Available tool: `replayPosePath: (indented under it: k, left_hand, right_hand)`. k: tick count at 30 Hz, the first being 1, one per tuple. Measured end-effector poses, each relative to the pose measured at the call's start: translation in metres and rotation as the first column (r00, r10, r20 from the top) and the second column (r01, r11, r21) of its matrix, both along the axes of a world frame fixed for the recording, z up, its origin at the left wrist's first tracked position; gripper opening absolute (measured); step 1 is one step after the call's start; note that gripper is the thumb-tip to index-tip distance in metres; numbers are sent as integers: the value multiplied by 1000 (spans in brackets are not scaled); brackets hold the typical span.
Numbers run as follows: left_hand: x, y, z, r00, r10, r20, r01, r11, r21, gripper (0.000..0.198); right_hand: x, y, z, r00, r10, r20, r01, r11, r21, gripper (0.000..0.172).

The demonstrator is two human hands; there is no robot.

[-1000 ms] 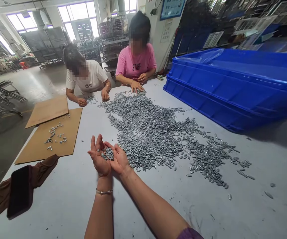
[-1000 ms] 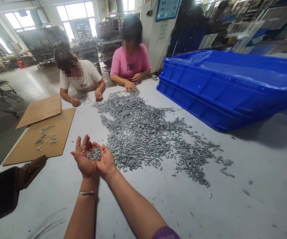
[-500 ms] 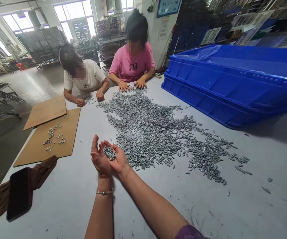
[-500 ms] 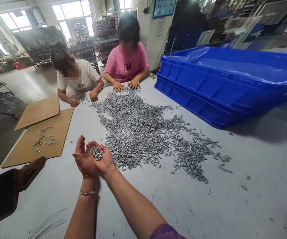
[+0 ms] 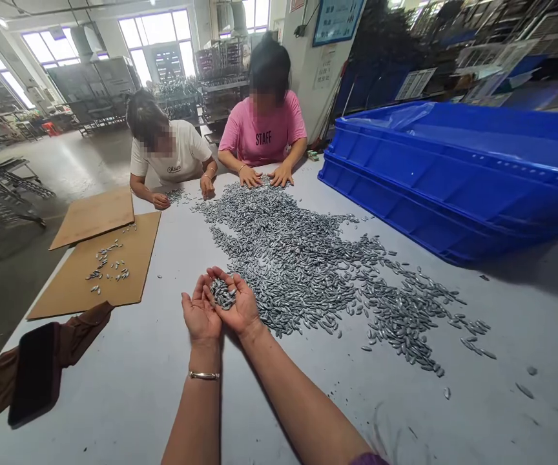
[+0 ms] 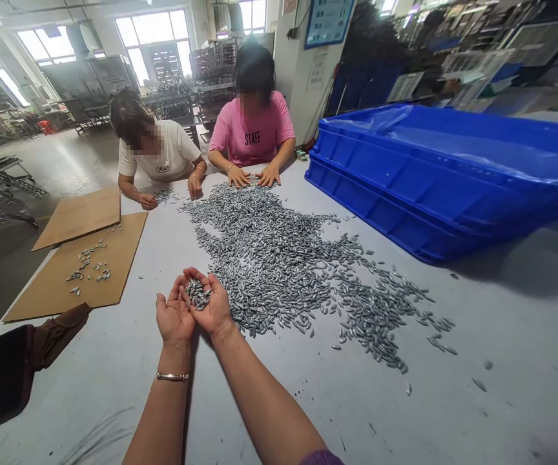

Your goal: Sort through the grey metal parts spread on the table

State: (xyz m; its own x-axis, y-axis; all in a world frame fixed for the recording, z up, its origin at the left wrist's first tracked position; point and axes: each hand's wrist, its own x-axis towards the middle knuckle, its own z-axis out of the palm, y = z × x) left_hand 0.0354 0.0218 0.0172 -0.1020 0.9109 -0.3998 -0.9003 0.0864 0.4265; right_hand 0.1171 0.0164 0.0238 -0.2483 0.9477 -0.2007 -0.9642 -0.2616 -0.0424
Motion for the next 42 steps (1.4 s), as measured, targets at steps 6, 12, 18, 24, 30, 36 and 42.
replayPosePath:
  k: [6,12,18,24,30,36,42]
  left_hand:
    - [6,-4,-5,997,-18,75,17,1000,20,51]
    - [8,-7,-5,996,0,85,2,1000,-21,49]
    - [9,-9,-4,993,3,116,2,999,-42,46]
    - [9,-10,-5,988,-6,157,9,1000,-23,47]
    - [8,-9,-7,986,-15,164,15,1000,3,47]
    - [8,-9,-9,989,-28,148,34,999,-39,47]
    - [9,-12,-8,986,-51,158,61,996,-62,43]
  right_hand:
    - [3,0,4,992,-45,118,37,997,64,43]
    - [2,0,2,986,-79,149,63,992,112,49]
    - [3,-1,4,984,-85,157,67,991,115,50]
    - [4,-2,0,985,-87,146,67,989,133,51]
    - [5,-2,1,974,-94,206,69,990,127,48]
    - [-4,-7,5,900,-213,380,154,972,179,47]
    - [-9,-11,5,827,-291,481,200,952,231,49]
